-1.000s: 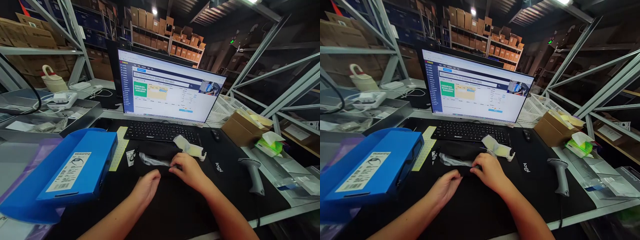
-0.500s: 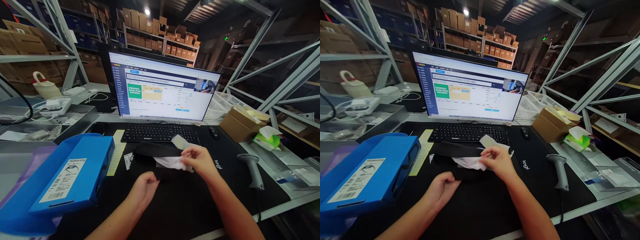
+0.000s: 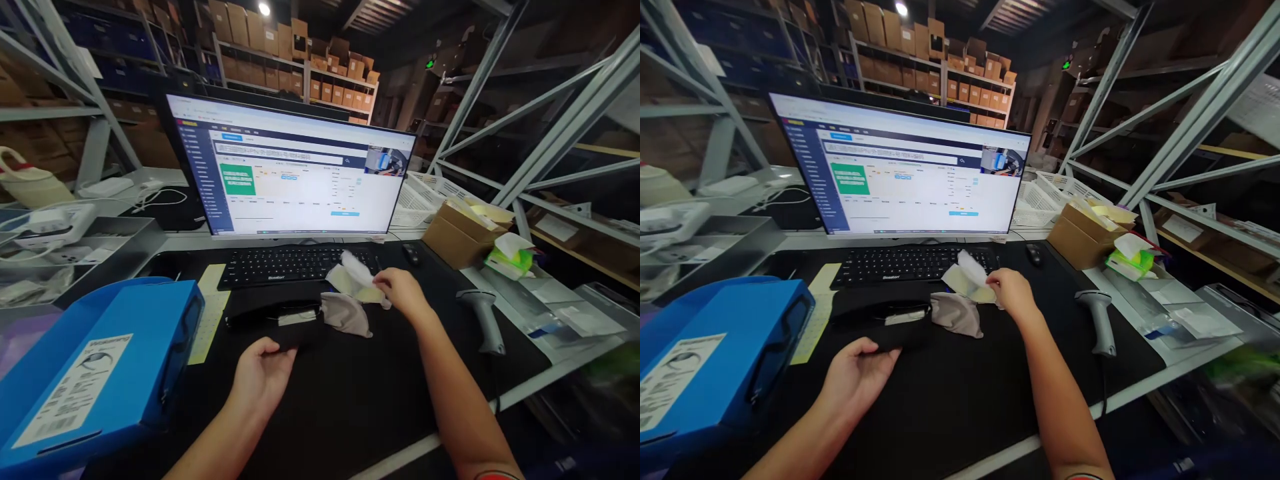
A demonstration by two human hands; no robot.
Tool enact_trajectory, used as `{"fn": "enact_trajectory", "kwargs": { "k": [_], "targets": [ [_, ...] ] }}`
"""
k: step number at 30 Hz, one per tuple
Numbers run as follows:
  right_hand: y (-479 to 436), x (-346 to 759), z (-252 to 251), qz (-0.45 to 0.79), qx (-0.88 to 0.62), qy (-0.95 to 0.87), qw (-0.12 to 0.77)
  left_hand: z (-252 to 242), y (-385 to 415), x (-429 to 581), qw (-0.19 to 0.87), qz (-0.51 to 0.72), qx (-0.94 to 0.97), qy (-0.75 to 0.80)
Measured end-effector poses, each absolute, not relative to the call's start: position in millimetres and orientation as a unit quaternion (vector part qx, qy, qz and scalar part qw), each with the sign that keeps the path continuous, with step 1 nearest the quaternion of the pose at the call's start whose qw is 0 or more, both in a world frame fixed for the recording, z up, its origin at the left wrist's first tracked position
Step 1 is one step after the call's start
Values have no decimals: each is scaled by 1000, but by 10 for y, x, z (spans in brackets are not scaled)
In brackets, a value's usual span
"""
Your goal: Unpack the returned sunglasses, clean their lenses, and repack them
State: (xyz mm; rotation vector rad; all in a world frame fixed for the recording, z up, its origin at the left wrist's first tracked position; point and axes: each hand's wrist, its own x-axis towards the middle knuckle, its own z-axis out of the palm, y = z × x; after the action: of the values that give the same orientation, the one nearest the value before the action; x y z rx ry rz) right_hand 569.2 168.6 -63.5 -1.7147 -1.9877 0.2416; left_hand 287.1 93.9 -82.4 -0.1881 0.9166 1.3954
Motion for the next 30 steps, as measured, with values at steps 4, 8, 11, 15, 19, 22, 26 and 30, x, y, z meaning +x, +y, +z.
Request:
{"fn": "enact_trajectory", "kwargs": {
  "k": [4, 8, 11, 15, 19, 22, 26, 30],
  "targets": [
    [1613, 5594, -596, 92, -635, -743, 191, -809, 967, 2808, 656, 620, -73, 425],
    [1438, 5380, -469, 81, -625, -752, 191, -774, 991, 2700, 644, 616, -62, 450],
    [1391, 5119, -537, 96, -598, -784, 134, -728, 994, 2606, 627, 632, -41, 454],
    [1459, 4862, -775, 115, -613, -776, 95, -683, 976, 2548, 614, 651, -14, 446],
    [1514, 4899, -827, 138, -627, -754, 135, -708, 1022, 2565, 611, 652, -31, 448],
    [1495, 5083, -685, 158, -622, -742, 193, -729, 1086, 2587, 619, 630, -41, 467],
    [1441, 5296, -441, 197, -582, -736, 284, -758, 972, 2666, 629, 596, -39, 498],
    [1365, 5249, -316, 361, -489, -638, 473, -918, 556, 2857, 666, 536, 117, 504]
  ]
}}
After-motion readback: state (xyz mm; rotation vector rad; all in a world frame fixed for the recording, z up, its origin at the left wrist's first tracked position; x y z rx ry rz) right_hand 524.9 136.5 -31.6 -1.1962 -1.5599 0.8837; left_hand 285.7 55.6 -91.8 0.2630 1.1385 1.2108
